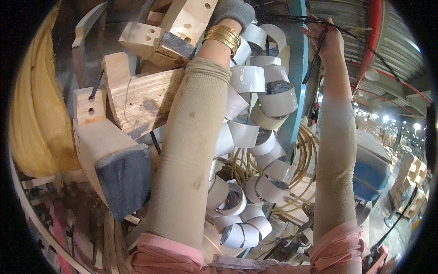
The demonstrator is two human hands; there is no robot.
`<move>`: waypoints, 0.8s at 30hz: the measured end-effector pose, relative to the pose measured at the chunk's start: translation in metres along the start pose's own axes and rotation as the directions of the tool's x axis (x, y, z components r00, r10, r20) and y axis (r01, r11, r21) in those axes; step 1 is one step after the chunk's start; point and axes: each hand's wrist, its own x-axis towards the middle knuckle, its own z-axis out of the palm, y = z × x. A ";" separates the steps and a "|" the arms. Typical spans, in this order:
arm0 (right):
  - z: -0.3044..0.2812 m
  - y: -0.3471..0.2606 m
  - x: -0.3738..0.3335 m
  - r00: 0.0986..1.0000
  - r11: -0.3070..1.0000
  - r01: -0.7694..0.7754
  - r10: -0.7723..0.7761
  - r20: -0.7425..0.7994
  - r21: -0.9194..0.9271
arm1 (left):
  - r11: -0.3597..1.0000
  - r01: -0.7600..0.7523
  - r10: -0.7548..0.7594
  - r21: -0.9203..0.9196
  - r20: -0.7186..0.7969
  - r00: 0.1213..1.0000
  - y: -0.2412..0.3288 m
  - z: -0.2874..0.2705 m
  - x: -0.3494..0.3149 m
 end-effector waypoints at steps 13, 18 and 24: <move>0.061 0.059 0.006 0.927 0.915 -0.286 0.339 0.159 -0.284 | 0.996 -0.061 0.058 0.069 0.053 0.997 -0.011 -0.003 -0.027; 0.016 0.038 0.013 0.919 0.956 -0.273 0.226 0.322 0.108 | 0.999 -0.040 0.039 -0.030 -0.027 0.999 -0.017 0.001 -0.012; -0.013 0.002 0.002 0.974 0.970 -0.226 0.226 0.020 0.092 | 0.953 0.118 -0.111 0.280 -0.040 0.993 -0.015 -0.003 -0.003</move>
